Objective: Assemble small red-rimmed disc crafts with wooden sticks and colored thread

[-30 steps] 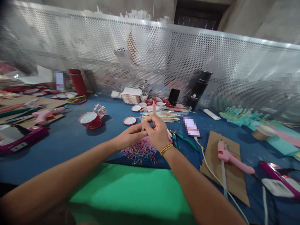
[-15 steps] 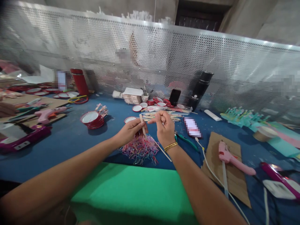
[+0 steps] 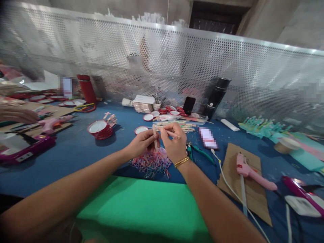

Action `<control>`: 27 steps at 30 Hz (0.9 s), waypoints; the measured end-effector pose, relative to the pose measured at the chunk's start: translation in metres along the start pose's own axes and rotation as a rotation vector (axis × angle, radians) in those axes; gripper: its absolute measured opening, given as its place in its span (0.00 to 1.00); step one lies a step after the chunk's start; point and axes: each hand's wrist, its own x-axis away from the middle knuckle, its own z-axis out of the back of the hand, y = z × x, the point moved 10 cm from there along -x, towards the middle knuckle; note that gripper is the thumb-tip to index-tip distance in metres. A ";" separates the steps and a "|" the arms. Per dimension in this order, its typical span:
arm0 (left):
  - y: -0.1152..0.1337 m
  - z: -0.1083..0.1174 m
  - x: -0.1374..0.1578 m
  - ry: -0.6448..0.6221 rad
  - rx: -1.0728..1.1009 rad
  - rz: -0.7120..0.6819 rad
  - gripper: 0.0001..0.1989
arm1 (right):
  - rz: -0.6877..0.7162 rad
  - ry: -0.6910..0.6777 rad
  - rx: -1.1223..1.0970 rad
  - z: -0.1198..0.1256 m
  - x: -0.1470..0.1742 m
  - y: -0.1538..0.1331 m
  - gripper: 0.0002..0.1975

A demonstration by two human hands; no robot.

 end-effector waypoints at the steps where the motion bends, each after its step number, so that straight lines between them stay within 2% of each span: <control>1: 0.000 -0.001 0.000 -0.004 0.000 0.001 0.20 | -0.018 -0.009 -0.024 -0.001 0.001 0.000 0.03; 5: 0.000 -0.002 0.001 -0.019 -0.004 0.005 0.21 | -0.041 -0.065 -0.072 -0.008 0.005 0.000 0.02; 13: 0.000 -0.005 0.003 -0.053 -0.037 0.002 0.22 | 0.019 -0.033 0.049 -0.004 0.004 0.001 0.05; 27: 0.001 -0.008 0.003 -0.054 -0.024 0.001 0.23 | 0.085 -0.042 0.123 -0.007 0.003 -0.005 0.07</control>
